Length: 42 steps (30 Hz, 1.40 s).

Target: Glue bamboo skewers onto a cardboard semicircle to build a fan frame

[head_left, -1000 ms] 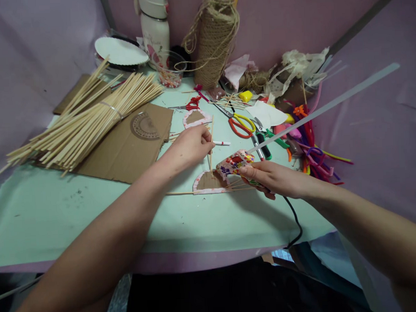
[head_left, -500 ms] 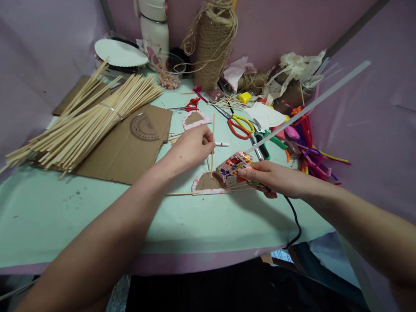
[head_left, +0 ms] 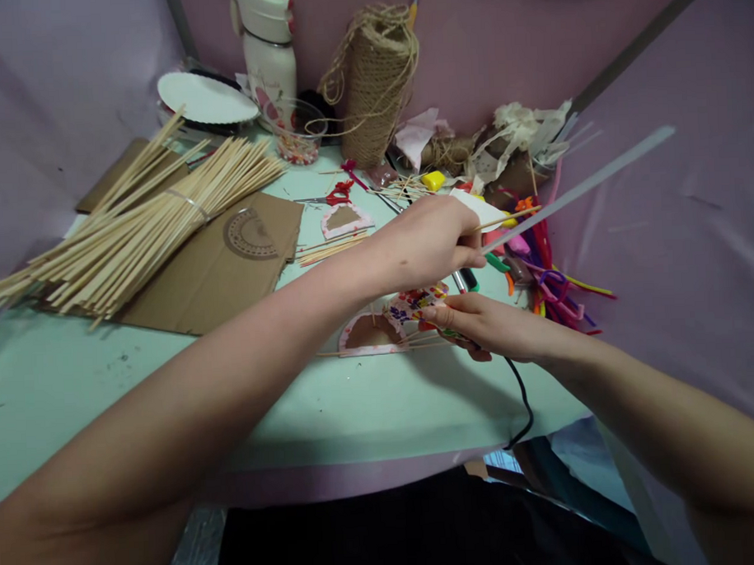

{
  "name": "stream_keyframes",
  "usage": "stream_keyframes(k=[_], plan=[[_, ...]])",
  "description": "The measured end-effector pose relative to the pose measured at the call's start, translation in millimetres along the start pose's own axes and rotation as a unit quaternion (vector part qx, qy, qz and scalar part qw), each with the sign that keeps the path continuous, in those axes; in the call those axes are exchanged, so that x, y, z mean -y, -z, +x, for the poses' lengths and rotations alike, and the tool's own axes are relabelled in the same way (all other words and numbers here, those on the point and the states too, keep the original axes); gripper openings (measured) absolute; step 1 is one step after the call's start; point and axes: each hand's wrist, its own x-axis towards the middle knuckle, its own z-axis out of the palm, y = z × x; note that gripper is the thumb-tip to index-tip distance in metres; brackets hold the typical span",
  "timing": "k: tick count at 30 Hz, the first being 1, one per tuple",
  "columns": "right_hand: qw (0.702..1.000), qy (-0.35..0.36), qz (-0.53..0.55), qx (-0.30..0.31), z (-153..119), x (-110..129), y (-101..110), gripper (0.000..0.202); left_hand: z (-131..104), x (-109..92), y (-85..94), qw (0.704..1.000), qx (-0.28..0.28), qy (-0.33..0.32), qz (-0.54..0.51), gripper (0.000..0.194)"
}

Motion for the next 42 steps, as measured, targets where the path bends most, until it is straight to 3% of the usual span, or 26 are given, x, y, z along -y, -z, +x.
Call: stream_keyframes(k=[9,12,16,20,24,31,38,42], plan=[[1.000,0.006,-0.013,0.005,-1.9,5.1,0.1,0.054,-10.5,3.0,0.1,0.996,-0.045,0.012,-0.075,0.006],[1.000,0.000,-0.011,-0.001,-3.2,3.0,2.4,0.054,-20.2,1.2,9.5,0.986,-0.097,0.043,-0.129,0.015],[1.000,-0.004,0.005,0.019,-4.8,0.0,2.6,0.054,-40.0,14.7,20.3,0.942,-0.195,0.119,-0.246,0.036],[0.999,0.002,0.003,0.032,-4.6,1.6,0.7,0.056,-54.7,41.2,16.5,0.891,-0.254,0.184,-0.329,0.023],[0.999,-0.001,-0.026,0.032,-3.3,4.2,0.3,0.059,-59.3,55.0,10.1,0.857,-0.302,0.253,-0.331,0.015],[0.998,0.008,-0.048,0.035,-2.2,4.9,1.4,0.062,-60.1,63.7,9.2,0.831,-0.306,0.267,-0.380,0.012],[0.997,0.018,-0.056,0.041,-1.7,5.1,0.5,0.062,-61.3,66.7,8.6,0.847,-0.290,0.280,-0.348,0.014],[0.998,0.014,-0.056,0.038,-1.7,6.6,0.5,0.062,-62.0,64.3,9.3,0.826,-0.296,0.270,-0.397,0.015]])
